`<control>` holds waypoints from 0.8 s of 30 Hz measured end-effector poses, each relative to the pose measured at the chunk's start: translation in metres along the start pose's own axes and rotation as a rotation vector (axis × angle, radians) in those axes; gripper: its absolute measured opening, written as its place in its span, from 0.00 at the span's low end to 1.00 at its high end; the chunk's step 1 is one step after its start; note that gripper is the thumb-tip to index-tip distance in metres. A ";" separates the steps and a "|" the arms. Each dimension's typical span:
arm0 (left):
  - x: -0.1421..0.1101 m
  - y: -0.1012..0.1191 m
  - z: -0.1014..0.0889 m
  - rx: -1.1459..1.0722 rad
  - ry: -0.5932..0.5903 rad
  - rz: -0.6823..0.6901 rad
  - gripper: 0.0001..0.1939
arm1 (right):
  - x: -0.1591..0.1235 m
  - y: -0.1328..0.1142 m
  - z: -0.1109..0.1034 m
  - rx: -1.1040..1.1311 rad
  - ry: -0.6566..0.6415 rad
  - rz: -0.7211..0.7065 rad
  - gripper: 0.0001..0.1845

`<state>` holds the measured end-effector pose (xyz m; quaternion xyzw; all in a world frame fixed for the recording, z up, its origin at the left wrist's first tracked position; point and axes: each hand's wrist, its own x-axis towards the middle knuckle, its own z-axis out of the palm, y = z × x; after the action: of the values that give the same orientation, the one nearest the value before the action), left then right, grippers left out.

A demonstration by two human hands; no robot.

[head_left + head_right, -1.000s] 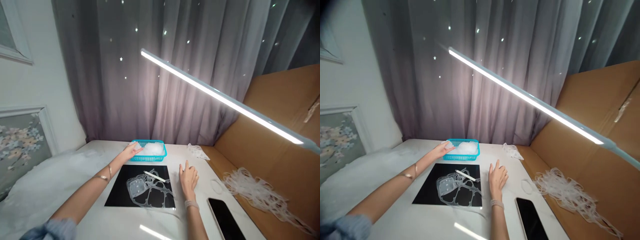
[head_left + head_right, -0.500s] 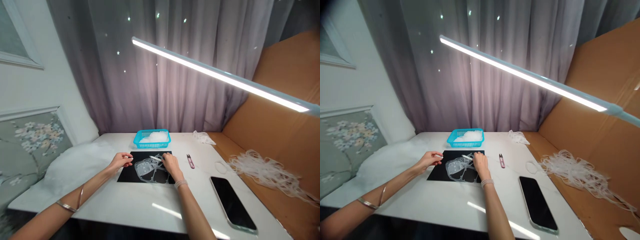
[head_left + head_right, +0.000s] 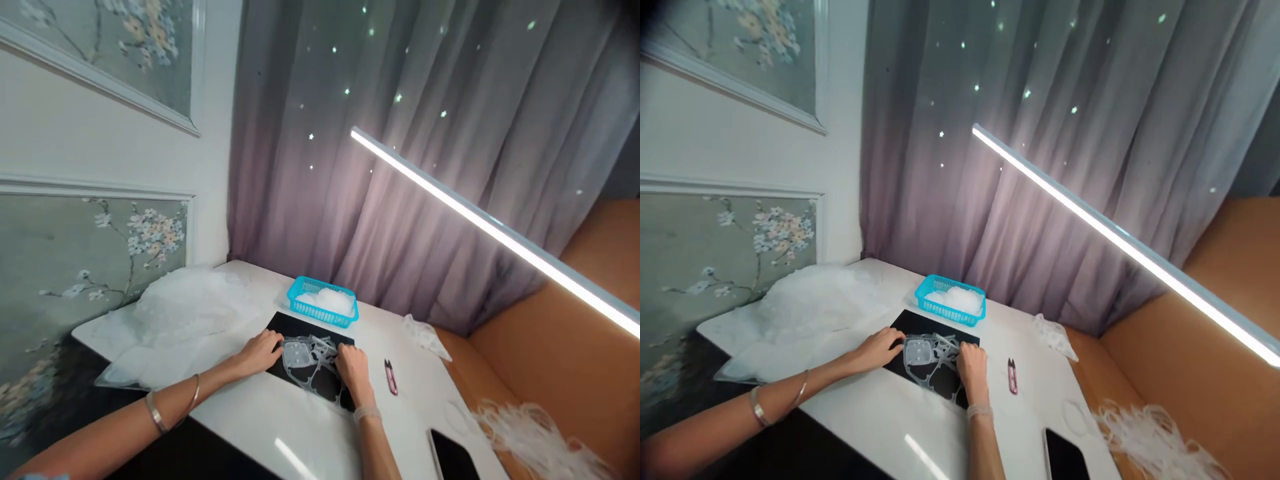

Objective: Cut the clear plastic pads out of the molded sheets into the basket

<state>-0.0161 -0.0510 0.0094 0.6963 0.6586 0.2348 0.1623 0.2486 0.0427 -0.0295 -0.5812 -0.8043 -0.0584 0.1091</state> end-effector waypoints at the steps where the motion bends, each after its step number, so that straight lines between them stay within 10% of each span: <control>1: 0.010 0.004 0.004 0.018 0.004 -0.007 0.17 | 0.001 0.002 -0.001 0.009 0.024 0.012 0.09; 7: 0.059 0.002 0.032 0.081 -0.046 -0.058 0.19 | 0.008 0.022 0.000 0.170 0.131 0.132 0.09; 15: 0.066 -0.009 0.035 -0.149 -0.083 -0.004 0.09 | -0.001 0.072 -0.013 0.476 0.242 0.372 0.13; 19: 0.047 0.011 0.004 -0.358 -0.030 0.092 0.08 | -0.006 0.076 -0.029 0.576 0.405 0.503 0.23; 24: 0.019 0.034 -0.083 -0.774 0.031 0.184 0.12 | -0.011 0.072 -0.048 0.538 0.552 0.541 0.26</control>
<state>-0.0321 -0.0423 0.0996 0.6362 0.4586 0.4897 0.3809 0.3252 0.0447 0.0115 -0.6836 -0.5514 0.0301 0.4772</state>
